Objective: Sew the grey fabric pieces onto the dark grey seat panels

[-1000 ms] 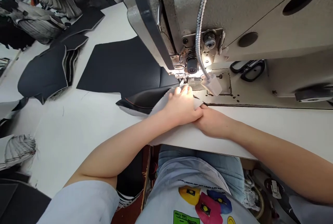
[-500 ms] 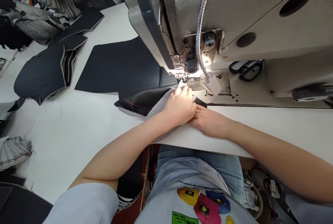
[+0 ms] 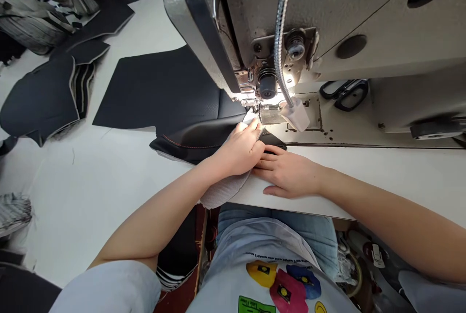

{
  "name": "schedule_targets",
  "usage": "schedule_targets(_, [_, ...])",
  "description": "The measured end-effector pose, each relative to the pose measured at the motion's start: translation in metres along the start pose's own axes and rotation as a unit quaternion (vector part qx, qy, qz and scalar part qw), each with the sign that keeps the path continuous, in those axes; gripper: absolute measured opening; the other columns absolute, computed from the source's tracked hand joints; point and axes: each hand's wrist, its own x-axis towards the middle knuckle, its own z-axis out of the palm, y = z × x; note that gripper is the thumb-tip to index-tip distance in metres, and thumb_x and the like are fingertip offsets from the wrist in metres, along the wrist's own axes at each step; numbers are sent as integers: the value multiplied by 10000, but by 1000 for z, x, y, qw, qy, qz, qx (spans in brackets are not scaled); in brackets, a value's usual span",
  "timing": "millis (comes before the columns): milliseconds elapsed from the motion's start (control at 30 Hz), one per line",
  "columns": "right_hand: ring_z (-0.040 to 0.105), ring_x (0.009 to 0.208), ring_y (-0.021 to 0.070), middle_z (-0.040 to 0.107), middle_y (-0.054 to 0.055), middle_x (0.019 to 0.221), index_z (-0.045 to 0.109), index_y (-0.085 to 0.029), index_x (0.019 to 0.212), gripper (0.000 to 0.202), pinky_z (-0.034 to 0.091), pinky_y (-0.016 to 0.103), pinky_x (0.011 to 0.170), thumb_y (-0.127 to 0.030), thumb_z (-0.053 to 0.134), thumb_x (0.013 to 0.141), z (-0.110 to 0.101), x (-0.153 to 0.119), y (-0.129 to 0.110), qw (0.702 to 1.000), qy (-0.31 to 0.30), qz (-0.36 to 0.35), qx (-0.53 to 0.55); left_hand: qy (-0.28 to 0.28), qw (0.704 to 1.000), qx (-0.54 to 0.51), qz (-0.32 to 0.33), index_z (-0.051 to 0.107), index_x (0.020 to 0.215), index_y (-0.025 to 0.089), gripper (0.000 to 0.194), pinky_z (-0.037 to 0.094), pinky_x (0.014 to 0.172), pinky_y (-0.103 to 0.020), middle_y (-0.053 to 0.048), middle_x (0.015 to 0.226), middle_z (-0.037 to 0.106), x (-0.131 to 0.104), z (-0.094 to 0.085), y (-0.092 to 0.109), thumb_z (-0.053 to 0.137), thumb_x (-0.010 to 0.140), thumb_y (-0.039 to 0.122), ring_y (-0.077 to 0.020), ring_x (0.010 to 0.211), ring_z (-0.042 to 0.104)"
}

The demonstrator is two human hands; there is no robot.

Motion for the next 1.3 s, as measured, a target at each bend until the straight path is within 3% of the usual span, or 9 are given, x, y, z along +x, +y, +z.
schedule_targets(67, [455,1334,325,536,192,1409,573,-72,1315,538,264,524,1155,-431,579,915,1,1,0,1000,-5,0,-4,-3,999,-36,10,457,1368,59,527,426,1047,-427,-166,1466,443,0,-3,-3,275,885,167,-293,1276,457])
schedule_targets(200, [482,1307,315,604,186,1327,613,-80,1265,480,317,504,1120,-413,576,922,2,3,0,1000,7,2,-19,7,998,-31,49,521,1279,101,459,431,1027,-443,-152,1350,532,1,-2,-4,302,881,167,-288,1196,499])
schedule_targets(400, [534,1236,315,664,181,1223,638,-62,1227,472,318,496,1120,-407,595,908,4,12,-2,999,17,27,-38,-9,997,71,31,519,1291,68,452,383,1051,-529,-184,1458,429,7,-2,-9,350,892,198,-372,1280,410])
schedule_targets(567, [535,1232,312,646,184,1249,600,-66,1277,508,261,530,1156,-421,576,914,6,15,0,998,24,30,-45,25,987,138,81,552,1286,89,451,403,1025,-495,-154,1470,438,7,0,-17,380,877,168,-345,1223,457])
schedule_targets(700, [575,1167,291,678,157,1183,630,-58,1222,447,308,472,1130,-383,569,920,9,21,-5,999,10,21,-44,37,979,182,90,511,1334,39,508,438,961,-466,-204,1486,417,2,3,-18,402,846,131,-328,1174,505])
schedule_targets(867, [594,1132,290,698,171,1122,656,-28,1171,432,351,438,1075,-369,554,927,13,38,-13,997,-13,53,-46,30,959,198,202,652,1114,31,387,411,1007,-463,-218,1330,561,8,0,-24,360,871,103,-324,1264,476])
schedule_targets(933, [604,1108,288,708,175,1080,659,-21,1164,442,367,432,1047,-379,555,926,14,46,-14,996,-26,65,-46,35,957,195,214,674,1053,45,361,412,1013,-440,-200,1279,597,12,0,-28,374,859,91,-309,1261,485])
schedule_targets(1100, [630,1028,299,735,155,959,714,-53,1059,421,395,430,981,-418,547,931,14,61,-6,993,-55,96,-49,62,955,209,202,631,1176,43,399,454,969,-413,-192,1393,531,18,6,-40,402,857,107,-301,1242,516])
schedule_targets(1300, [620,1053,308,729,169,1002,705,-42,1089,444,373,433,1013,-426,560,919,15,71,-2,993,-32,104,-50,103,936,208,265,595,1264,67,429,474,1007,-391,-164,1351,583,22,11,-58,397,883,83,-267,1236,554])
